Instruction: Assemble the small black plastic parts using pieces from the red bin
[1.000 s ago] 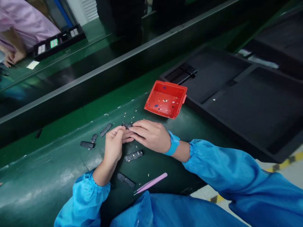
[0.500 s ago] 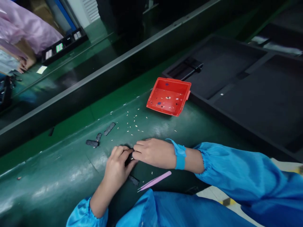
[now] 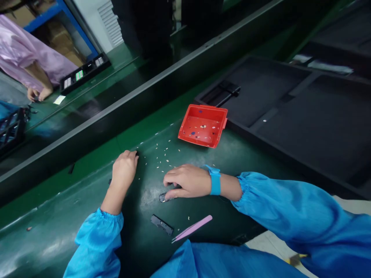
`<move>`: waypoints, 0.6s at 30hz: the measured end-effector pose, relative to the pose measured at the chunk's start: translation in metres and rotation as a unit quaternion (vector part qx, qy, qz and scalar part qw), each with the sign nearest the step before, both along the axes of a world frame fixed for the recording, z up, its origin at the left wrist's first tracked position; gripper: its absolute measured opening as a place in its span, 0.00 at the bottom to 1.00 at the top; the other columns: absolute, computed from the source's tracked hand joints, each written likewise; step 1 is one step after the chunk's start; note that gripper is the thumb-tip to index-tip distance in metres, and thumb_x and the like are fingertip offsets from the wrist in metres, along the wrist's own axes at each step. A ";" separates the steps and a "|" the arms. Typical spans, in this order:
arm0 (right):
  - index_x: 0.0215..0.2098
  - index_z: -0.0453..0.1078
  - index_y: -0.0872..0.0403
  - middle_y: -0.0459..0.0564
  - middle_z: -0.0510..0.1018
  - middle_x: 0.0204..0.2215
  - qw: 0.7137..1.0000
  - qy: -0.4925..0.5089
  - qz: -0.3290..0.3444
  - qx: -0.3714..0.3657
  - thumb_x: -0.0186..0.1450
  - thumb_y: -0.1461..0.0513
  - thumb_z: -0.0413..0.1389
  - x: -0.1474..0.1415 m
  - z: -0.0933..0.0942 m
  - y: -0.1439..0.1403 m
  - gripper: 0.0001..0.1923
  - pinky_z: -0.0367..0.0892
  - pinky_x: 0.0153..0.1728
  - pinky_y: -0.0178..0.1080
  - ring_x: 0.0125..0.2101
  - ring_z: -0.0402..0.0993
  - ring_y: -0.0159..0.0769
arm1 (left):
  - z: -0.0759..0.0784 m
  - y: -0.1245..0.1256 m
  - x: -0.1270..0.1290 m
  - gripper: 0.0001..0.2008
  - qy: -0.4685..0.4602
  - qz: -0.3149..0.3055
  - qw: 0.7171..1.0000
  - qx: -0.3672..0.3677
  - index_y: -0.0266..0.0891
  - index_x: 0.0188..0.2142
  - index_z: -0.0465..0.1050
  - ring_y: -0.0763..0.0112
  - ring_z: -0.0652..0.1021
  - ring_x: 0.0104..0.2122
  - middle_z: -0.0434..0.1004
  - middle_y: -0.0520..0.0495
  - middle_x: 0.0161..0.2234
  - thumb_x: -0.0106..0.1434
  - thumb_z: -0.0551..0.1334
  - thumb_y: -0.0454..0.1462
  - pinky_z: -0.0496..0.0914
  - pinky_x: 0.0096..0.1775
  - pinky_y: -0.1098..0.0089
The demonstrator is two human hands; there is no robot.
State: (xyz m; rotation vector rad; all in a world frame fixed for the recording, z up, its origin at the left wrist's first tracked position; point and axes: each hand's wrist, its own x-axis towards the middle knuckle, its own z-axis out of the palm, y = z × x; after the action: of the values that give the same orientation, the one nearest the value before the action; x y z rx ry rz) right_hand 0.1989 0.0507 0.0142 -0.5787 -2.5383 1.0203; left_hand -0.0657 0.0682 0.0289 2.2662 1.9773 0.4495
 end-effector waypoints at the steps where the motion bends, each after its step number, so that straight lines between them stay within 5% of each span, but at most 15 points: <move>1: 0.36 0.73 0.54 0.46 0.79 0.30 0.999 0.017 -0.023 -0.027 0.68 0.50 0.60 -0.001 0.000 0.001 0.16 0.61 0.30 0.35 0.28 0.73 0.32 | 0.004 0.004 0.003 0.11 -0.054 0.017 0.998 -0.006 0.38 0.41 0.79 0.55 0.80 0.37 0.79 0.39 0.37 0.64 0.61 0.39 0.74 0.45 0.57; 3: 0.36 0.72 0.54 0.45 0.79 0.29 0.988 0.055 -0.098 -0.104 0.68 0.55 0.60 -0.002 -0.001 0.005 0.11 0.63 0.31 0.34 0.27 0.74 0.29 | 0.012 0.008 0.012 0.09 -0.231 0.058 0.971 -0.033 0.38 0.40 0.77 0.61 0.80 0.34 0.79 0.43 0.35 0.62 0.64 0.40 0.77 0.42 0.59; 6: 0.43 0.72 0.55 0.44 0.79 0.30 0.950 0.110 -0.203 -0.208 0.66 0.60 0.60 -0.005 -0.005 0.011 0.09 0.67 0.31 0.33 0.25 0.72 0.27 | 0.014 0.004 0.036 0.15 -0.518 0.117 0.842 -0.099 0.38 0.38 0.73 0.70 0.81 0.30 0.77 0.50 0.32 0.55 0.71 0.42 0.79 0.37 0.66; 9: 0.45 0.70 0.55 0.42 0.77 0.29 0.924 0.157 -0.247 -0.245 0.64 0.60 0.61 -0.007 -0.009 0.016 0.12 0.67 0.30 0.32 0.24 0.70 0.26 | 0.001 -0.009 0.063 0.20 -0.639 0.148 0.747 -0.104 0.39 0.44 0.74 0.74 0.81 0.31 0.76 0.53 0.34 0.53 0.73 0.40 0.79 0.40 0.70; 11: 0.41 0.70 0.55 0.42 0.75 0.27 0.911 0.183 -0.267 -0.254 0.65 0.61 0.60 -0.006 -0.011 0.018 0.08 0.67 0.30 0.32 0.24 0.69 0.26 | -0.009 -0.020 0.077 0.22 -0.645 0.129 0.746 -0.098 0.40 0.51 0.75 0.72 0.82 0.38 0.78 0.49 0.40 0.58 0.71 0.41 0.79 0.46 0.67; 14: 0.40 0.69 0.55 0.43 0.74 0.27 0.906 0.208 -0.276 -0.245 0.67 0.63 0.55 -0.004 -0.011 0.021 0.04 0.67 0.29 0.32 0.25 0.70 0.27 | -0.016 -0.034 0.087 0.19 -0.577 0.068 0.804 -0.125 0.40 0.52 0.77 0.66 0.83 0.42 0.79 0.44 0.46 0.63 0.68 0.43 0.78 0.48 0.65; 18: 0.40 0.72 0.55 0.46 0.75 0.32 0.942 0.176 -0.254 -0.130 0.67 0.67 0.53 0.001 -0.011 0.023 0.06 0.68 0.33 0.33 0.28 0.70 0.29 | -0.013 -0.041 0.087 0.15 -0.496 0.010 0.841 -0.214 0.39 0.46 0.79 0.63 0.84 0.36 0.82 0.45 0.37 0.63 0.67 0.45 0.79 0.39 0.67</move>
State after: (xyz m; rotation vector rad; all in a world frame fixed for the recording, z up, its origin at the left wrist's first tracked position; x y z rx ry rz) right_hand 0.1995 0.0735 0.0037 -0.9638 -1.8183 1.1403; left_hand 0.0216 0.0271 0.0159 1.2829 1.3426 0.8502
